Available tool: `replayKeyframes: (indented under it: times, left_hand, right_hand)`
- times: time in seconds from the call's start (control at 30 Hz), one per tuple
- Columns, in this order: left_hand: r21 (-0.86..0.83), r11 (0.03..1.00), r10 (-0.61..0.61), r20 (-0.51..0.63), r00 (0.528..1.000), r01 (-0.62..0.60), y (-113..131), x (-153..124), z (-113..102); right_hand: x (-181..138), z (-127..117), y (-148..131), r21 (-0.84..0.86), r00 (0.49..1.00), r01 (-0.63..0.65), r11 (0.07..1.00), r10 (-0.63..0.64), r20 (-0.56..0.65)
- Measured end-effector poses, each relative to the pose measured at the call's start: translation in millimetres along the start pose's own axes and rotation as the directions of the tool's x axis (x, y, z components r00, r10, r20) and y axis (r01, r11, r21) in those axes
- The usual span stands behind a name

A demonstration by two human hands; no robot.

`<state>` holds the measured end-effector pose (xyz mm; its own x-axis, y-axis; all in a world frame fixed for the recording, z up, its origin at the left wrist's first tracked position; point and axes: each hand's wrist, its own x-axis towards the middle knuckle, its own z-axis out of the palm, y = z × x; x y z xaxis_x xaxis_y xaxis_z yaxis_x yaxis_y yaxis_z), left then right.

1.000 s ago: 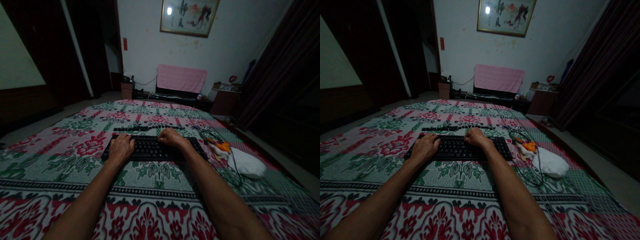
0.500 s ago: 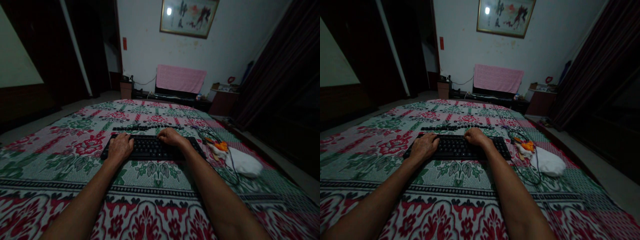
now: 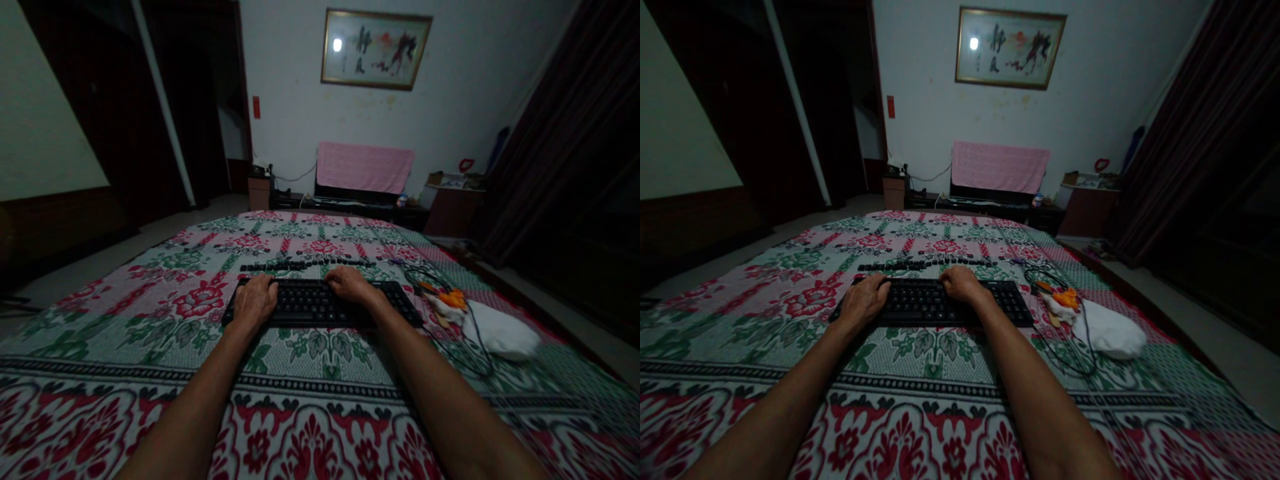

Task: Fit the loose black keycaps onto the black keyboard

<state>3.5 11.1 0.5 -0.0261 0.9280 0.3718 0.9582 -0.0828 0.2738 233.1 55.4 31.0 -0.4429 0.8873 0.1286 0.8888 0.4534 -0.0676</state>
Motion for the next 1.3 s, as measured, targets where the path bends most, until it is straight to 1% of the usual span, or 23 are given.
replayKeyframes:
  times: [0.07,0.17,0.2,0.3,0.43,0.5,0.6,0.77,0.9,1.1,1.2,1.3]
  left_hand:
    - [-0.022,1.000,-0.006,0.006,1.000,0.007,-8.2,5.2,-5.0]
    - [-0.006,0.999,-0.046,-0.081,0.996,0.046,-27.1,14.2,-8.2]
    - [-0.009,0.998,-0.063,-0.083,0.995,0.062,-34.4,17.4,-7.5]
    - [-0.087,0.992,-0.093,-0.024,0.995,0.091,-54.9,26.1,-2.3]
    - [-0.294,0.950,-0.091,0.067,0.994,0.107,-70.4,32.0,3.8]
    - [-0.364,0.924,-0.097,0.077,0.992,0.118,-73.1,31.9,4.4]
    - [-0.411,0.904,-0.099,0.064,0.993,0.117,-74.0,29.9,3.8]
    - [-0.437,0.891,-0.115,0.050,0.992,0.125,-73.3,27.7,4.4]
    - [-0.450,0.885,-0.112,0.041,0.993,0.118,-73.1,27.7,5.5]
    - [-0.430,0.891,-0.136,0.053,0.989,0.146,-75.1,29.1,9.1]
    - [-0.424,0.894,-0.136,0.049,0.990,0.144,-77.3,30.2,12.3]
    - [-0.416,0.899,-0.126,0.052,0.991,0.136,-78.8,31.0,14.2]
  right_hand:
    - [0.6,1.7,0.1,-0.001,1.000,-0.011,1.000,0.011,0.004]
    - [1.8,0.9,0.7,-0.001,1.000,-0.023,1.000,0.023,0.009]
    - [2.7,-0.2,0.9,0.003,1.000,-0.026,1.000,0.026,0.015]
    - [8.3,-4.0,0.8,0.031,0.999,-0.030,0.999,0.029,0.033]
    - [25.8,-2.2,-3.1,0.098,0.998,-0.012,0.995,0.018,-0.059]
    - [37.7,3.5,-6.1,0.128,0.996,0.012,0.992,0.000,-0.091]
    - [55.3,15.6,-9.1,0.149,0.994,0.022,0.989,-0.006,-0.105]
    - [74.2,30.8,-7.1,0.133,0.993,-0.023,0.991,0.038,-0.113]
    - [80.6,33.4,-5.6,0.099,0.996,-0.042,0.994,0.050,-0.074]
    - [86.8,36.9,-4.1,0.010,0.999,-0.007,1.000,0.007,-0.045]
    - [90.3,40.6,-2.0,0.011,0.999,-0.011,1.000,0.011,-0.047]
    - [92.4,43.1,-1.0,0.032,0.998,-0.042,0.999,0.044,-0.055]
